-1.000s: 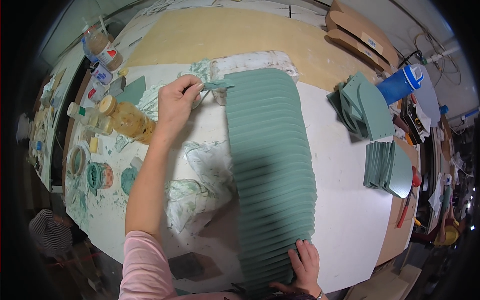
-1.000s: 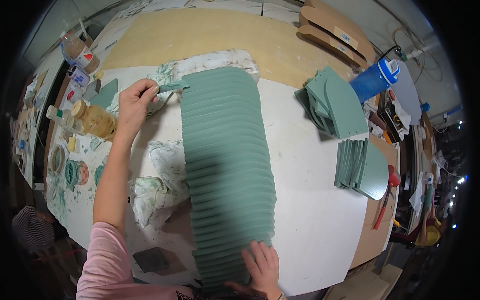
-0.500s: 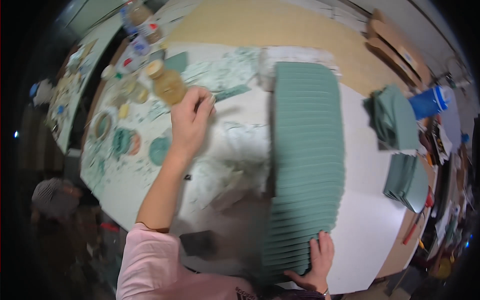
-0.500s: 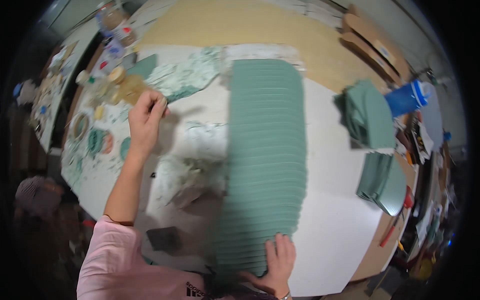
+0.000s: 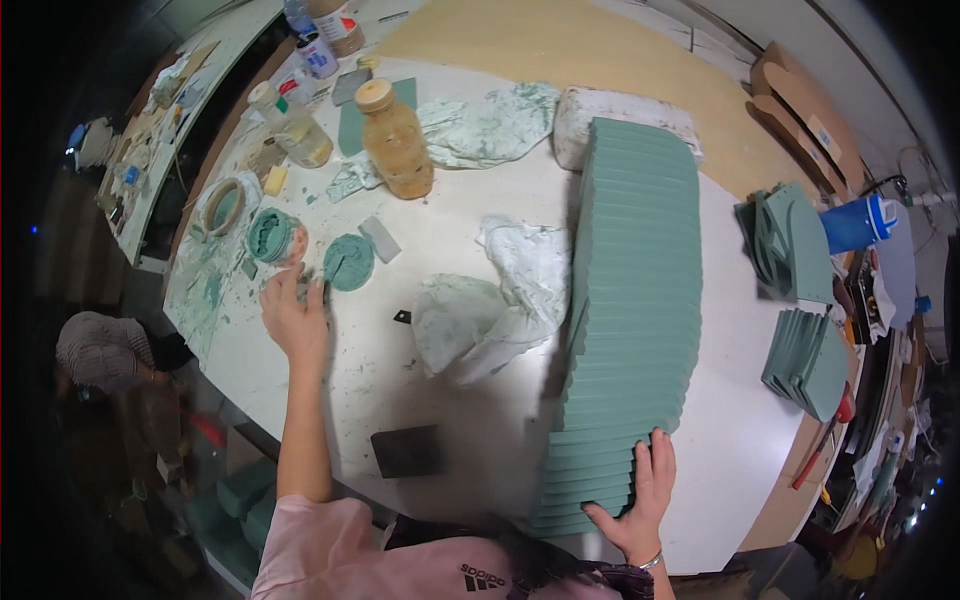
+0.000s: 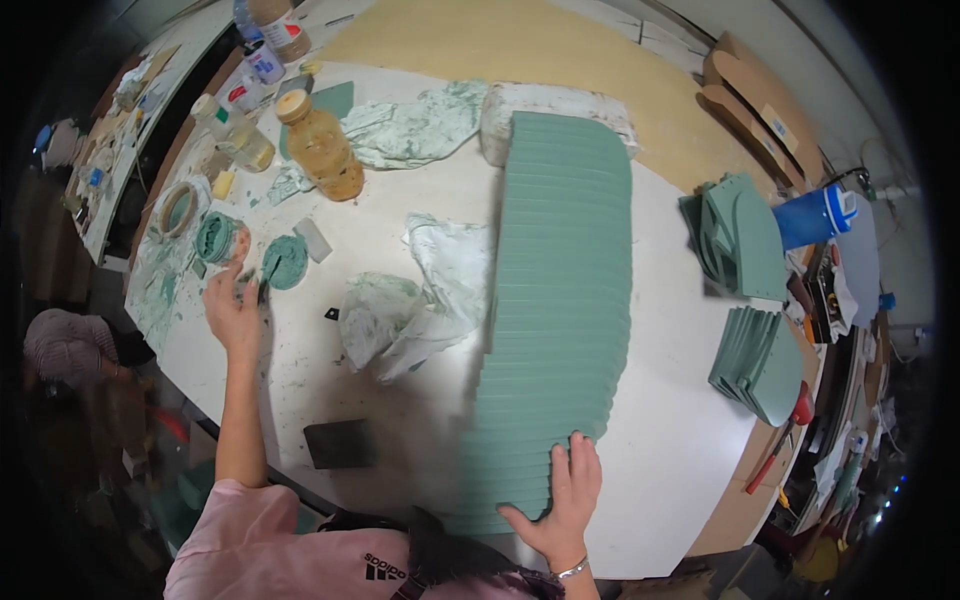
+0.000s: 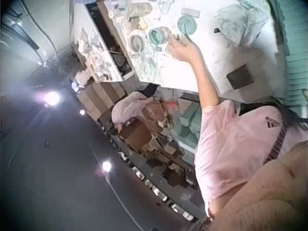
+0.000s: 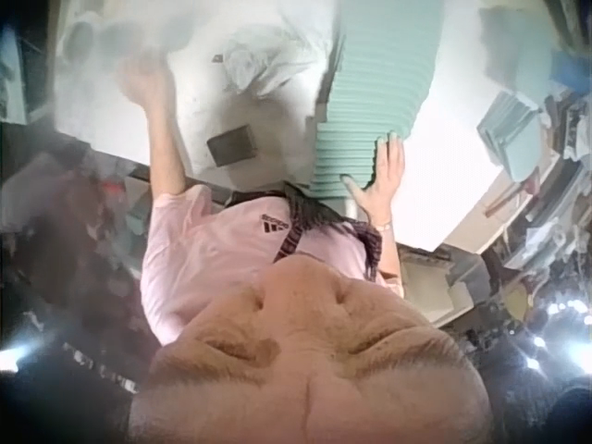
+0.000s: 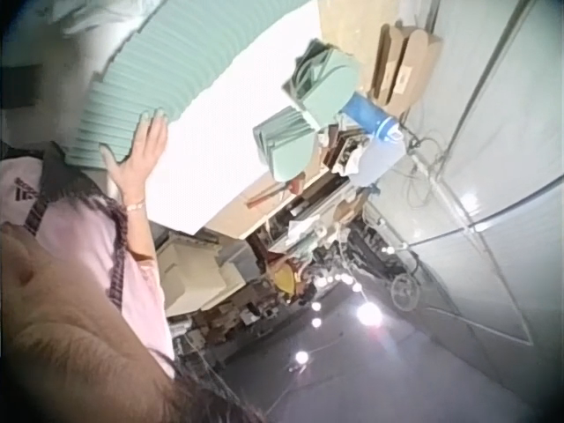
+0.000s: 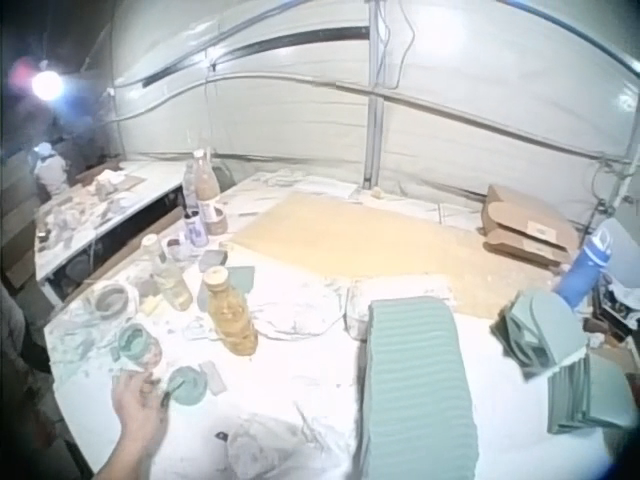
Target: The person scrapes excess material from the grooves of a green foam part using a small tool and wipes the surface with a white cloth.
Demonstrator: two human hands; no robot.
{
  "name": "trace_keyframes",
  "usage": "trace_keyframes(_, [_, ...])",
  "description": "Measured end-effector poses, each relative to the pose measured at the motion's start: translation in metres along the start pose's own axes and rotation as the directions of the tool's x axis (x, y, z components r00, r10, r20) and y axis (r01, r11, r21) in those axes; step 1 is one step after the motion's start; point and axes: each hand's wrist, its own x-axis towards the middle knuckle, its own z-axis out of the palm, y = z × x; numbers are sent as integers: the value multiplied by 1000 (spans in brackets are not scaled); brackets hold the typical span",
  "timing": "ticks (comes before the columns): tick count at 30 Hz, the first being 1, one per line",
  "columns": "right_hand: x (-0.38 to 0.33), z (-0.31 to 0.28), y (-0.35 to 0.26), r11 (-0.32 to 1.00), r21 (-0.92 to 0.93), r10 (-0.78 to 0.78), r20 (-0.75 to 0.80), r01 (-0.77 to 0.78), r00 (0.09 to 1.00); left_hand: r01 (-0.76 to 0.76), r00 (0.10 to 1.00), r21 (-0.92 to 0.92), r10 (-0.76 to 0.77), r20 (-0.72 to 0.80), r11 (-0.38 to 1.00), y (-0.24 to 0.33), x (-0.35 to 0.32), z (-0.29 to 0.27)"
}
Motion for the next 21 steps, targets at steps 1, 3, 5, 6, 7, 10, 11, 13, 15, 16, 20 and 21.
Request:
trace_keyframes(1, [-1, -1, 1, 1000, -3, 1, -5, -1, 1000, -12, 1000, -28, 12, 5, 1000, 21, 3, -6])
trace_keyframes(3, [-2, -3, 4, 999, -38, 26, -33, -27, 999, -166, 957, -480, 259, 134, 862, 70, 2, -12])
trace_keyframes(5, [2, -3, 5, 1000, -4, -20, -11, 20, 1000, -440, 775, -519, 602, 192, 733, 125, -14, -13])
trace_keyframes(6, [2, -3, 5, 1000, 3, -18, 8, 18, 1000, -520, 682, -534, 700, 211, 667, 150, -25, -10])
trace_keyframes(7, [4, -4, 5, 1000, 3, -6, -10, 6, 1000, -592, 576, -547, 785, 228, 592, 166, -32, -4])
trace_keyframes(10, [6, -5, 4, 998, 53, -23, 21, 22, 1000, -532, 432, -622, 815, 385, 575, 165, -22, 39])
trace_keyframes(11, [5, -5, 6, 999, 48, -7, 4, 7, 1000, -570, 558, -619, 807, 191, 541, 181, -10, 43])
trace_keyframes(13, [4, -9, 8, 999, 48, 9, 21, -10, 1000, -423, 747, -704, 659, 85, 570, 231, 28, 35])
trace_keyframes(15, [2, -13, 8, 998, 40, 40, 14, -40, 999, -652, 670, -575, 730, -131, 495, 290, 68, 20])
trace_keyframes(16, [2, -13, 6, 999, 44, 29, 24, -30, 999, -691, 635, -552, 757, -155, 467, 315, 83, 17])
trace_keyframes(20, [3, -12, 7, 998, 52, 25, 48, -27, 999, -779, 515, -499, 841, -165, 379, 418, 79, 57])
trace_keyframes(21, [5, -11, 4, 998, 62, 9, 46, -12, 999, -829, 438, -415, 896, -69, 374, 424, 77, 67])
